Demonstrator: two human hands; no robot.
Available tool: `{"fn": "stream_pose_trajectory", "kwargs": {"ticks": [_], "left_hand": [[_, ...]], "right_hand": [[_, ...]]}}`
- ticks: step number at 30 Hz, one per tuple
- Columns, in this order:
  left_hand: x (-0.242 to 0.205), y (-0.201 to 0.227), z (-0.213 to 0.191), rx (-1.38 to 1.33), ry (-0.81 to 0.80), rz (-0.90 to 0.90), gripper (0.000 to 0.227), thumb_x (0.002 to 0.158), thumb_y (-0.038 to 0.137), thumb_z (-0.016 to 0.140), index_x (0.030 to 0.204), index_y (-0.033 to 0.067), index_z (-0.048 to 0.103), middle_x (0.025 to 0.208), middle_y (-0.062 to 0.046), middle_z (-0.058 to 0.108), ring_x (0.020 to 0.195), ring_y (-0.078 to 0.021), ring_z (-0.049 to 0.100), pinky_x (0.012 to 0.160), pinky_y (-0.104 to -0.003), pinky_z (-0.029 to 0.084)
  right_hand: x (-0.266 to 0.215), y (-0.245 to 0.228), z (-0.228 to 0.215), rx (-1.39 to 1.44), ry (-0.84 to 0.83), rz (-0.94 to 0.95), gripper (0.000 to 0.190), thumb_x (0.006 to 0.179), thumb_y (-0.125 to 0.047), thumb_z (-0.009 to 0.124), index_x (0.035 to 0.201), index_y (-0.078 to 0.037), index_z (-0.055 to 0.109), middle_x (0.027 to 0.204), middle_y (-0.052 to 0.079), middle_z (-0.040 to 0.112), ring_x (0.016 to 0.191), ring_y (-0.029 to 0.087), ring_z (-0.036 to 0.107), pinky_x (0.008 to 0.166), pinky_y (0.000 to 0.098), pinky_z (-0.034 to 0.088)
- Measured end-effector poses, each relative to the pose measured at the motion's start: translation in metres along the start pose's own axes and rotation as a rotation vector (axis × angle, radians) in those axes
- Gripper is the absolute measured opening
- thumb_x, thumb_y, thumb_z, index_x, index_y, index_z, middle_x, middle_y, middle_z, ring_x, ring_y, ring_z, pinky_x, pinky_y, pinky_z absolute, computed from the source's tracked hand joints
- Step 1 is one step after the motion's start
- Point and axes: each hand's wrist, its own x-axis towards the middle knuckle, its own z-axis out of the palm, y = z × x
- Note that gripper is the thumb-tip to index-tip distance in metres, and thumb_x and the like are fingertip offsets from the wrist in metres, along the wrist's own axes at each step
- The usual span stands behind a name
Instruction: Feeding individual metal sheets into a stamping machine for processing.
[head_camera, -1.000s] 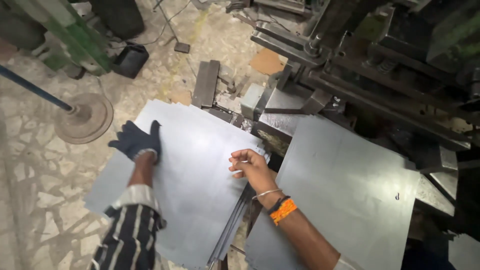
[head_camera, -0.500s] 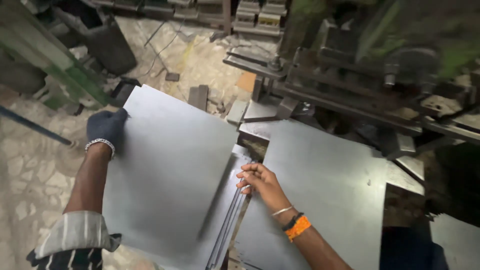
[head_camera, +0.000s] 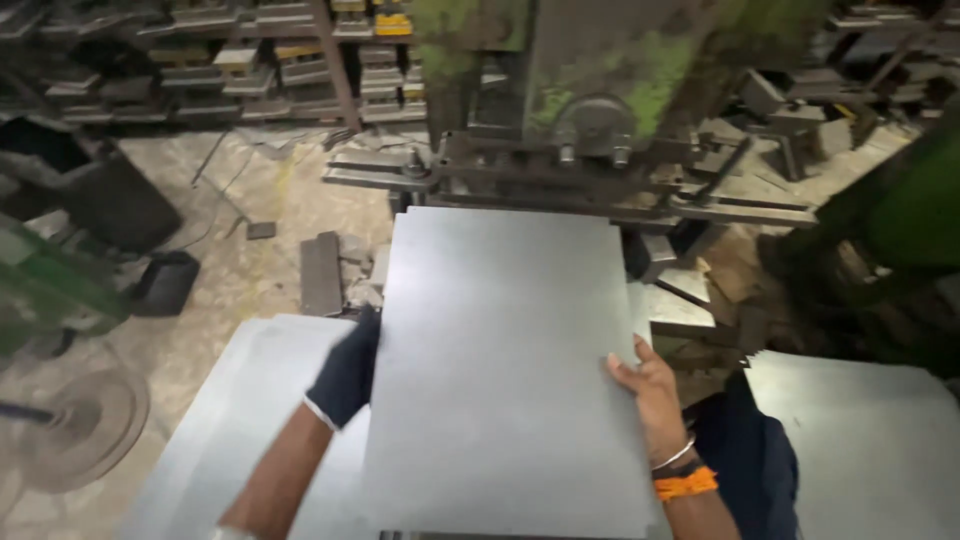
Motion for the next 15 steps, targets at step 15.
{"fn": "stream_pose_trajectory", "kwargs": {"ticks": [15], "left_hand": [[0.092, 0.005, 0.137, 0.627, 0.028, 0.085, 0.067, 0.073, 0.031, 0.094, 0.132, 0.0100, 0.069, 0.114, -0.016, 0.075, 0.108, -0.0284, 0.072, 0.104, -0.044, 0.051]], "right_hand": [[0.206, -0.006, -0.067, -0.363, 0.024, -0.127, 0.049, 0.079, -0.023, 0.081, 0.126, -0.010, 0.071, 0.110, 0.007, 0.071, 0.099, 0.016, 0.064, 0.092, 0.0344, 0.050]]}}
